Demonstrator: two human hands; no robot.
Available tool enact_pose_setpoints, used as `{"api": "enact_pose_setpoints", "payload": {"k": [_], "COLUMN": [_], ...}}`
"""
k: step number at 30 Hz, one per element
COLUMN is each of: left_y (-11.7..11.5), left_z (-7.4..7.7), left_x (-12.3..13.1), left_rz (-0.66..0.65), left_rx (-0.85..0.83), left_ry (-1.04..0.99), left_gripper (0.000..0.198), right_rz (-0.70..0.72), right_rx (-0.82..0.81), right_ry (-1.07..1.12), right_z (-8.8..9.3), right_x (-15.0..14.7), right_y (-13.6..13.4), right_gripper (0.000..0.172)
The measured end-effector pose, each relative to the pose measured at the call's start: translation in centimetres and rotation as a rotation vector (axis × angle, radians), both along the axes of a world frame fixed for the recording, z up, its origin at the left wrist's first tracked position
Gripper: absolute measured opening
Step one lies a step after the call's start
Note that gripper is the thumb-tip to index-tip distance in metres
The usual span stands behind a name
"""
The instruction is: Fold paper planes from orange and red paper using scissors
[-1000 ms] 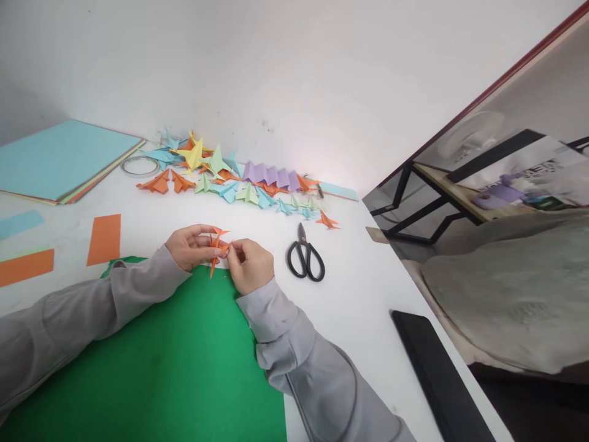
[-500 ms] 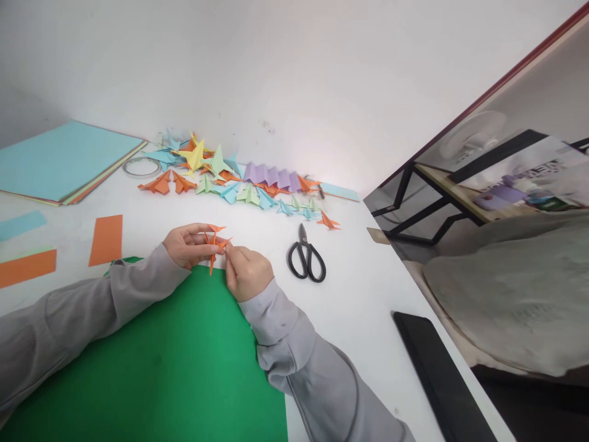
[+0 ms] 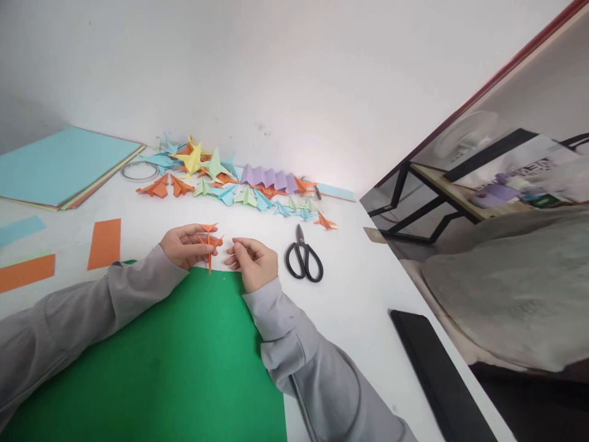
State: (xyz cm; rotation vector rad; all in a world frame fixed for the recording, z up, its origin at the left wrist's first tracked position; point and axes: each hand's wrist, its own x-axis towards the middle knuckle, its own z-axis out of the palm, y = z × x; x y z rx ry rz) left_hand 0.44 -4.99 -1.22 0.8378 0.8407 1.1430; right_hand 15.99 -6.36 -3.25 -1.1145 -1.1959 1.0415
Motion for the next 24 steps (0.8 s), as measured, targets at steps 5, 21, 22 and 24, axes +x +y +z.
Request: {"api": "enact_pose_setpoints", "payload": {"k": [5,21,22,24], "left_y": [-0.2,0.1,0.2,0.3], "left_z": [-0.1,-1.5,-1.6,-1.6], "left_x": [0.1,0.3,0.3,0.3], "left_rz": [0.028,0.054,0.049,0.040], "left_rx": [0.109,0.334,0.339,0.338], "left_ry": [0.108,0.279,0.285,0.296], "left_gripper": [0.042,0.041,0.041,0.042], "right_rz": [0.272,0.310,0.311,0.308], "right_rx": [-0.354,-0.323,-0.327,-0.335], "right_ry": [0.242,0.258,0.248,0.230], "right_z": [0.8,1.2,1.2,1.2], "right_x": [0.4,-0.1,0.0,0.1], "right_y": [0.6,-0.1,0.0,0.2], "right_gripper": [0.029,0.027,0.026,0.027]}}
